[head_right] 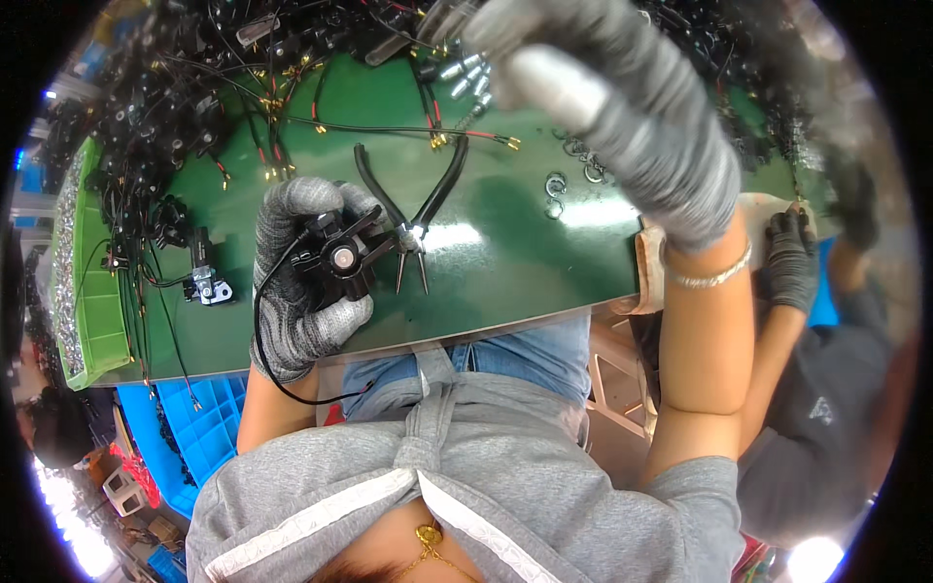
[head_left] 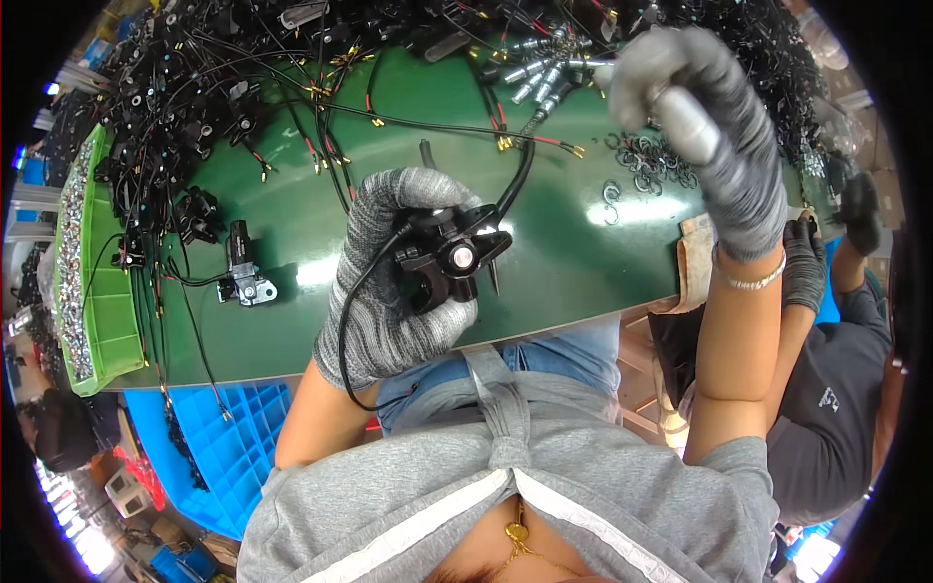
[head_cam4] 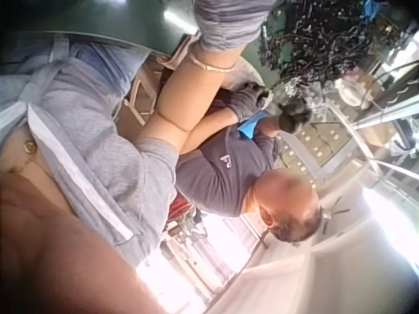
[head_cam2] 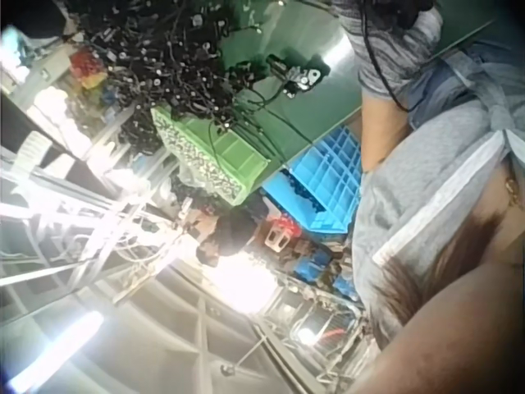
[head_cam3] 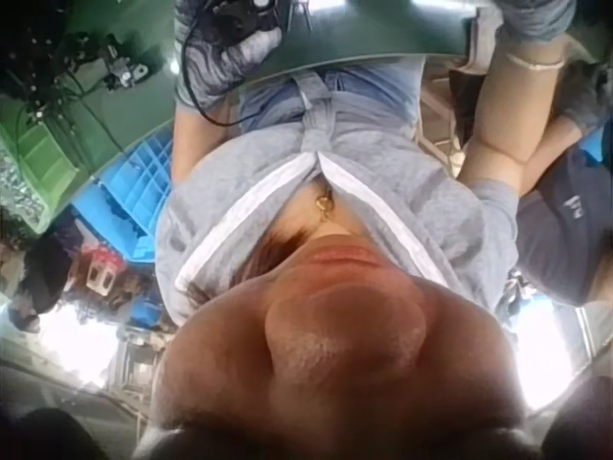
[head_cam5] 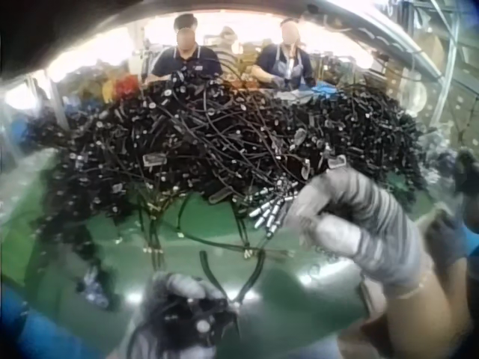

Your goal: Assembling and trimming plastic electronic components on a production line.

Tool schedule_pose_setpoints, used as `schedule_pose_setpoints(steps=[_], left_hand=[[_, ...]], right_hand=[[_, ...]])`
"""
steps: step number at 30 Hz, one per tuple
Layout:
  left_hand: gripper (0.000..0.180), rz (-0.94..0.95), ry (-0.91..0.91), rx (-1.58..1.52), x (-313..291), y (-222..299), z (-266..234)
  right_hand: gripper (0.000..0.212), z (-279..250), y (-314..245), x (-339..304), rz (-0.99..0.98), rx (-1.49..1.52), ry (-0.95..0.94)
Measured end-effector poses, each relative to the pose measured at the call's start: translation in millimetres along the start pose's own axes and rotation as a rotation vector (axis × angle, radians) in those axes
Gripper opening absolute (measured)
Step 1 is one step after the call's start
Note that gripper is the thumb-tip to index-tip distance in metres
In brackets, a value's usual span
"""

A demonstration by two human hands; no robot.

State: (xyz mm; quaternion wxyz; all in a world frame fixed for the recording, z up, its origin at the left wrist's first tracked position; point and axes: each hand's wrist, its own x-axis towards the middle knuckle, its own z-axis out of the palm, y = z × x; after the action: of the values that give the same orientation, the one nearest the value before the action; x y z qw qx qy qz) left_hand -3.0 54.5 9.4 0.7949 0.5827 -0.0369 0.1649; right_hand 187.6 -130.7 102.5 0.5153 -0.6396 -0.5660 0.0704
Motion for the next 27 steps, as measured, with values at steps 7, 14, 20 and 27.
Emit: schedule_pose_setpoints(steps=[7, 14, 20, 27], left_hand=[[0.065, 0.0, 0.096, -0.091, 10, -3, -1], [0.039, -0.464, 0.272, -0.28, 86, 68, -5], [0.017, -0.16, 0.297, -0.04, 247, 179, -48], [0.072, -0.265, 0.305, 0.936, 207, 163, -147]], right_hand=[[0.017, 25, 8, -30, 0.273, -0.213, 0.133], [0.018, 50, 9, -101, 0.578, 0.018, 0.408], [0.018, 58, 14, -108, 0.53, 0.205, 0.49], [0.019, 52, 19, -110, 0.534, 0.347, 0.5]])
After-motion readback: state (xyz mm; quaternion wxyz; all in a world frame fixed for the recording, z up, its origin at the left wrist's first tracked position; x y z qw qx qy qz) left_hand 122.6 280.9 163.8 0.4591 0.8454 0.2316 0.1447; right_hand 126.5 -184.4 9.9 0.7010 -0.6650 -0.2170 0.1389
